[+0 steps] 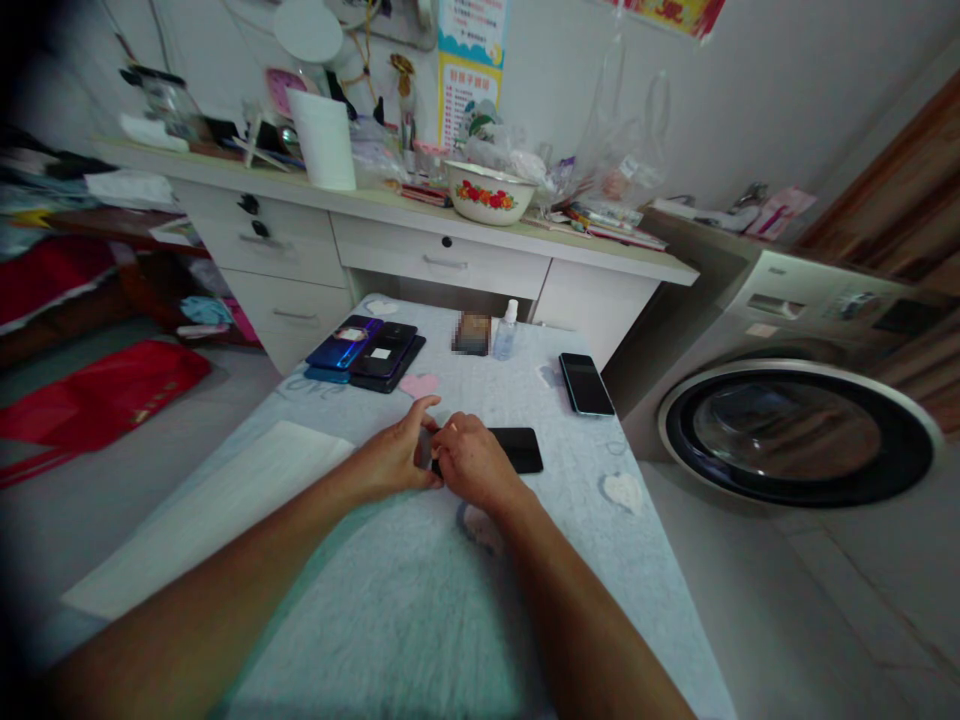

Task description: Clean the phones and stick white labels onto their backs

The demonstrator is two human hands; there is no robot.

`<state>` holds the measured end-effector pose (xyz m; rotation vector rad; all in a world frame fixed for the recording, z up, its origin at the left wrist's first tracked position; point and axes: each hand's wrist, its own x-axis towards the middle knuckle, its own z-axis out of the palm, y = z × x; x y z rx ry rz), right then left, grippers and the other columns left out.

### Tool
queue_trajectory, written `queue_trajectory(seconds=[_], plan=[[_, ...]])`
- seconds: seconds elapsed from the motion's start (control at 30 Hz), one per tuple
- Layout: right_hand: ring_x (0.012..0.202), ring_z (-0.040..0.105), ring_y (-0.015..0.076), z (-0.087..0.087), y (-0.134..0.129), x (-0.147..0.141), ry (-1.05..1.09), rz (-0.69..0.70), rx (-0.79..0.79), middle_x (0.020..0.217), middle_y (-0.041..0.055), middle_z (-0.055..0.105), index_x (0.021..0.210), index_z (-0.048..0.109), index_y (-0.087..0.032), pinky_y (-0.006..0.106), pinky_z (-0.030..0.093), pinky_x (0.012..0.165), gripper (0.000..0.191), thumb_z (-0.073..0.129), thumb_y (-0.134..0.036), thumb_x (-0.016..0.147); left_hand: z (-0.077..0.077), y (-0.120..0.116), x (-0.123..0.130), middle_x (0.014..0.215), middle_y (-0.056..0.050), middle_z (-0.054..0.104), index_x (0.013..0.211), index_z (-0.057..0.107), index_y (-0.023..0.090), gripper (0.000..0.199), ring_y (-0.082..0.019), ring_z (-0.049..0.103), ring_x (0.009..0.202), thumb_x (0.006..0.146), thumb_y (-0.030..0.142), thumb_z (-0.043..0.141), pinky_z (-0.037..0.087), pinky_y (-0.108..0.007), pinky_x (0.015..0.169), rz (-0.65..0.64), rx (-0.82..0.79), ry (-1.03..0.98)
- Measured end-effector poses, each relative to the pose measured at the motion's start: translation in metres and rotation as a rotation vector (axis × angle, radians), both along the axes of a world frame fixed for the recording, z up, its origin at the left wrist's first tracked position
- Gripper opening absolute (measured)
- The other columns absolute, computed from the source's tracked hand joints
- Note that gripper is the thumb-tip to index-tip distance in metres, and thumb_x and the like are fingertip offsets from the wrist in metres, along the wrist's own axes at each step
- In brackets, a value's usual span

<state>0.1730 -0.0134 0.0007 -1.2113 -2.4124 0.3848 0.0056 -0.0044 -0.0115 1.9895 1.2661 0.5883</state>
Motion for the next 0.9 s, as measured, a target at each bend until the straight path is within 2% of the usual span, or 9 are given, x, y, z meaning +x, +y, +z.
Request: queue_trajectory(seconds=[0.1,0.27,0.5,0.67,0.8,0.9], plan=[[0.093,0.053,0.0168,0.000,0.002,-0.003,0.005,-0.046,0.001,0.093,0.0066,0.059,0.088,0.068,-0.017,0.029,0.041,0.084,0.023,0.046,-0.008,0.085,0.001,0.001,-0.001,0.120,-0.009,0.057,0.142,0.014,0.023,0.106,-0.019,0.063,0.080,0.057,0.024,0.076,0.049,-0.035,0.078,-0.003,-0.033,-0.019],[0.094,0.052,0.0176,-0.003,0.007,-0.008,-0.014,-0.104,0.041,0.094,0.0073,0.060,0.096,0.069,-0.018,0.028,0.041,0.082,0.028,0.042,-0.012,0.089,0.000,0.001,-0.001,0.105,-0.007,0.062,0.144,0.009,0.019,0.107,-0.019,0.063,0.078,0.060,0.023,0.074,0.049,-0.034,0.077,0.012,-0.058,0.012],[0.093,0.051,0.0181,-0.009,0.011,-0.009,-0.026,-0.147,0.108,0.091,0.0077,0.059,0.089,0.069,-0.017,0.028,0.039,0.083,0.031,0.039,-0.016,0.093,-0.005,0.002,-0.001,0.109,-0.008,0.059,0.146,-0.001,0.019,0.116,-0.017,0.062,0.074,0.060,0.024,0.077,0.048,-0.032,0.073,0.022,-0.014,-0.013],[0.092,0.049,0.0180,-0.009,0.012,-0.006,-0.081,-0.169,0.116,0.091,0.0078,0.057,0.091,0.069,-0.017,0.028,0.038,0.083,0.028,0.042,-0.014,0.092,-0.003,0.001,0.000,0.105,-0.006,0.059,0.147,-0.001,0.021,0.117,-0.017,0.061,0.073,0.058,0.021,0.077,0.048,-0.032,0.072,0.028,-0.014,0.010],[0.092,0.049,0.0176,-0.006,0.012,0.000,-0.122,-0.193,0.100,0.092,0.0081,0.056,0.094,0.068,-0.016,0.028,0.038,0.084,0.024,0.045,-0.012,0.091,-0.001,0.000,0.001,0.118,-0.012,0.055,0.147,0.006,0.018,0.115,-0.016,0.061,0.074,0.056,0.019,0.077,0.048,-0.031,0.072,0.036,0.002,0.006],[0.092,0.050,0.0179,-0.003,0.012,0.007,-0.156,-0.233,0.082,0.092,0.0087,0.057,0.094,0.068,-0.015,0.028,0.037,0.084,0.024,0.044,-0.013,0.092,-0.002,0.000,0.001,0.128,-0.013,0.050,0.146,0.008,0.021,0.113,-0.014,0.059,0.070,0.056,0.018,0.076,0.048,-0.031,0.071,0.035,0.005,-0.022]])
